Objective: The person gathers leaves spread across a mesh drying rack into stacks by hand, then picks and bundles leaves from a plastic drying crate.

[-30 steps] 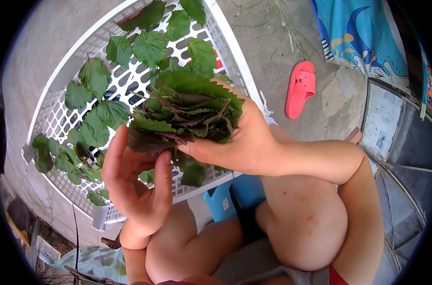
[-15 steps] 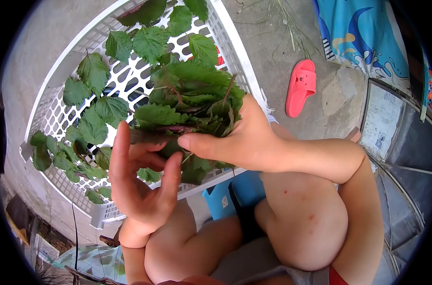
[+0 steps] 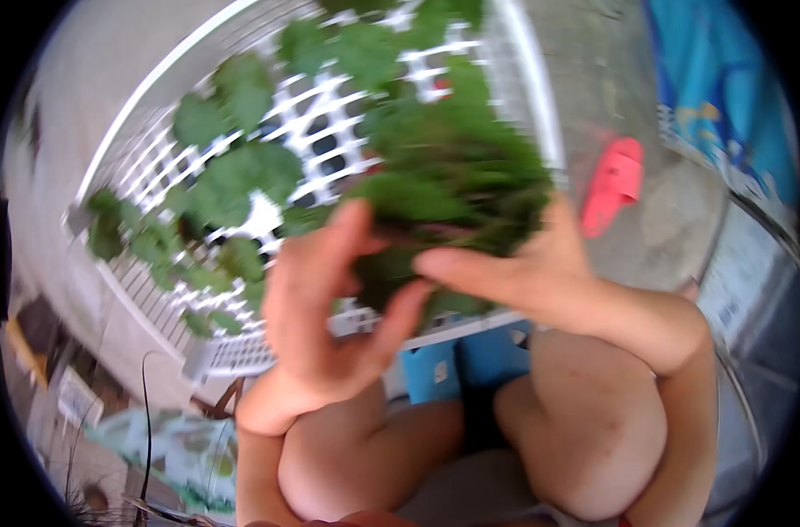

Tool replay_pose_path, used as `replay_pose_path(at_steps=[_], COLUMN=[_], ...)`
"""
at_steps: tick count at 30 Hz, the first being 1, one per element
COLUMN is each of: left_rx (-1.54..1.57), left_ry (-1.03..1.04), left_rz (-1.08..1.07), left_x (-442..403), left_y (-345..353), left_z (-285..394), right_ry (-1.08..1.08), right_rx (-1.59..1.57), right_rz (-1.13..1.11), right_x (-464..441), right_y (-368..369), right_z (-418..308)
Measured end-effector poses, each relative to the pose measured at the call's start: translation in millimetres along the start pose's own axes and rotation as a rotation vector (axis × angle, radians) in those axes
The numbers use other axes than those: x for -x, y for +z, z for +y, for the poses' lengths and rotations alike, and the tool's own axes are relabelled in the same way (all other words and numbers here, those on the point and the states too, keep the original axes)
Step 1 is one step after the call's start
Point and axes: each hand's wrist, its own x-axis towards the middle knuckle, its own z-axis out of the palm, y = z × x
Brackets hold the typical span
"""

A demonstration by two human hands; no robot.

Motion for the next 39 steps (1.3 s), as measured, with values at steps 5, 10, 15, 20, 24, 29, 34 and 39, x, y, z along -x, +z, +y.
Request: replay_pose_path(at_steps=[5, 10, 15, 20, 24, 29, 34, 39], left_rx=[0.076, -0.367, -0.693, -0.953, -1.109, -1.139, -1.163, -1.16], left_ry=[0.079, -0.243, -0.657, -0.787, -0.751, -0.827, -0.777, -0.759], left_rz=[0.113, 0.286, 0.42, 0.388, 0.389, 0.334, 0.348, 0.373], left_x=[2.9, 5.0, 28.9, 39.7, 33.1, 20.0, 22.8, 22.1], left_y=[-24.6, -81.5, -144.7, -181.9, -188.8, -178.7, -176.2, -178.8], left_z=[-19.5, -53.6, -112.2, -154.6, -173.5, -174.6, -181.7, -183.8], right_ry=[0.13, 0.078, 0.067, 0.047, 0.021, 0.012, 0.007, 0.012], right_rx=[0.115, 0.057, 0.016, -0.02, -0.039, -0.003, 0.002, 0.004], right_rz=[0.113, 0.264, 0.266, 0.278, 0.252, 0.204, 0.205, 0.203], right_x=[9.7, 16.3, 16.5, 16.3, 13.6, 13.1, 13.3, 13.3], right_y=[-14.4, -40.4, -43.8, -43.8, -38.9, -38.6, -40.9, -41.3], right_z=[1.8, 25.3, 27.3, 27.3, 24.1, 24.3, 26.9, 24.6])
